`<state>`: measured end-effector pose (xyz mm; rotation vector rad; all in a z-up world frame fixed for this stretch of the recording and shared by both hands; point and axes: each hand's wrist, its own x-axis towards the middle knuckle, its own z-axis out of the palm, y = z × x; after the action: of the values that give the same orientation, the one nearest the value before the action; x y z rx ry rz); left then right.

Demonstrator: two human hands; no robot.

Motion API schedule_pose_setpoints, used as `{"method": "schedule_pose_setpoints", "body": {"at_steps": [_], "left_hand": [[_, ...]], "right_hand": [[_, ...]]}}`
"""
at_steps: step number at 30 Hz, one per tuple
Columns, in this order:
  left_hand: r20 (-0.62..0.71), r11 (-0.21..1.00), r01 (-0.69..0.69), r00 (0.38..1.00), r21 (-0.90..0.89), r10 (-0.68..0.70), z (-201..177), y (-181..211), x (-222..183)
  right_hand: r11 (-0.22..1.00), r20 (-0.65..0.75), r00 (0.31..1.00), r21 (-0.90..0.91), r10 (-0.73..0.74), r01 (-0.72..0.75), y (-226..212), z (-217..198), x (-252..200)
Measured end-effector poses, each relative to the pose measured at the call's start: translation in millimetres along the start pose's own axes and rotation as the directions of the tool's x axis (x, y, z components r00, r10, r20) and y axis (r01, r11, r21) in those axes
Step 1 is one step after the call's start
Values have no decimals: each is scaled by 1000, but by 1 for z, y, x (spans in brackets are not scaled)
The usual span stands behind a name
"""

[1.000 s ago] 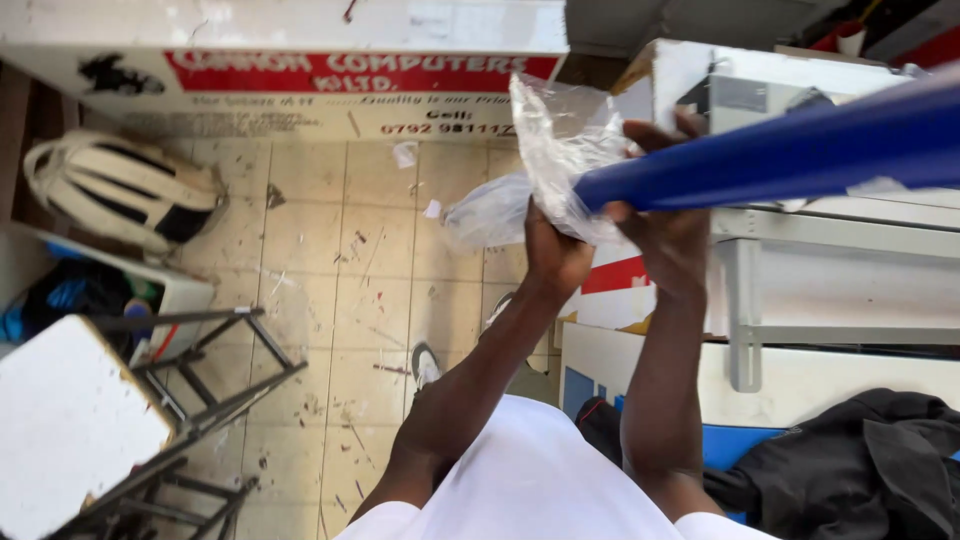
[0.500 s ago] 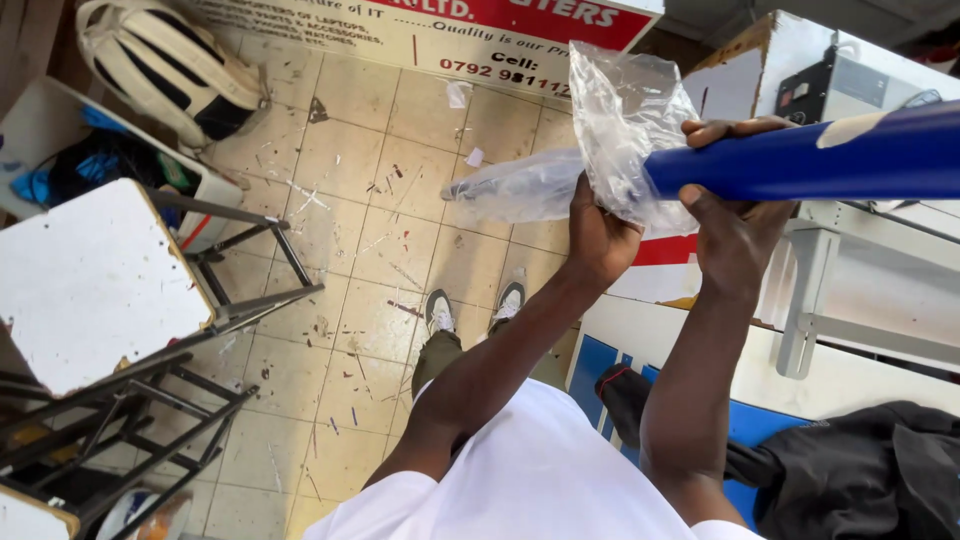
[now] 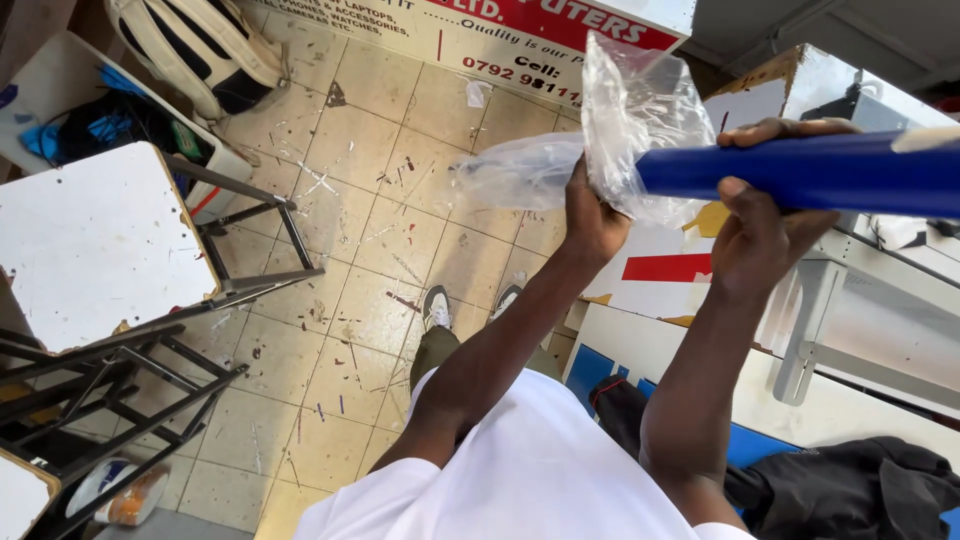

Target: Cutting a blue vinyl sheet, rolling it up, wrapping it in plastic, and peeling the protective film from a large acrylic sheet.

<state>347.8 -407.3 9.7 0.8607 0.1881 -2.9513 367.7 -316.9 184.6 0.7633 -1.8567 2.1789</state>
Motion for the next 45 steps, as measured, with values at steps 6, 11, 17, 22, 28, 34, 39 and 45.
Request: {"method": "schedule_pose_setpoints", "body": {"at_steps": [6, 11, 17, 22, 28, 34, 39, 45], "left_hand": [[-59, 996, 86, 995, 28, -84, 4, -7, -9], [-174, 985, 147, 972, -89, -161, 12, -16, -18], [-181, 982, 161, 967, -103, -177, 1, -23, -24], [-153, 983, 169, 972, -69, -178, 5, -18, -18], [-53, 993, 110, 993, 37, -108, 16, 3, -12], [136, 991, -44, 990, 125, 27, 24, 30, 13], [94, 1000, 9, 996, 8, -10, -1, 46, 28], [815, 438, -868, 421, 234, 398, -141, 87, 51]], "right_hand": [[971, -20, 995, -218, 100, -102, 9, 37, 3], [931, 54, 988, -347, 142, -115, 10, 36, 2], [928, -16, 994, -361, -111, 98, 22, -12, -9], [946, -39, 998, -322, -54, 38, 25, 2, -18], [898, -3, 996, -433, 88, -81, -14, 64, -8], [950, 69, 989, -277, -129, 143, -3, 66, -15], [965, 11, 995, -246, -95, 95, 35, 87, -48], [974, 78, 995, -223, 55, -37, 128, 86, -121]]}}
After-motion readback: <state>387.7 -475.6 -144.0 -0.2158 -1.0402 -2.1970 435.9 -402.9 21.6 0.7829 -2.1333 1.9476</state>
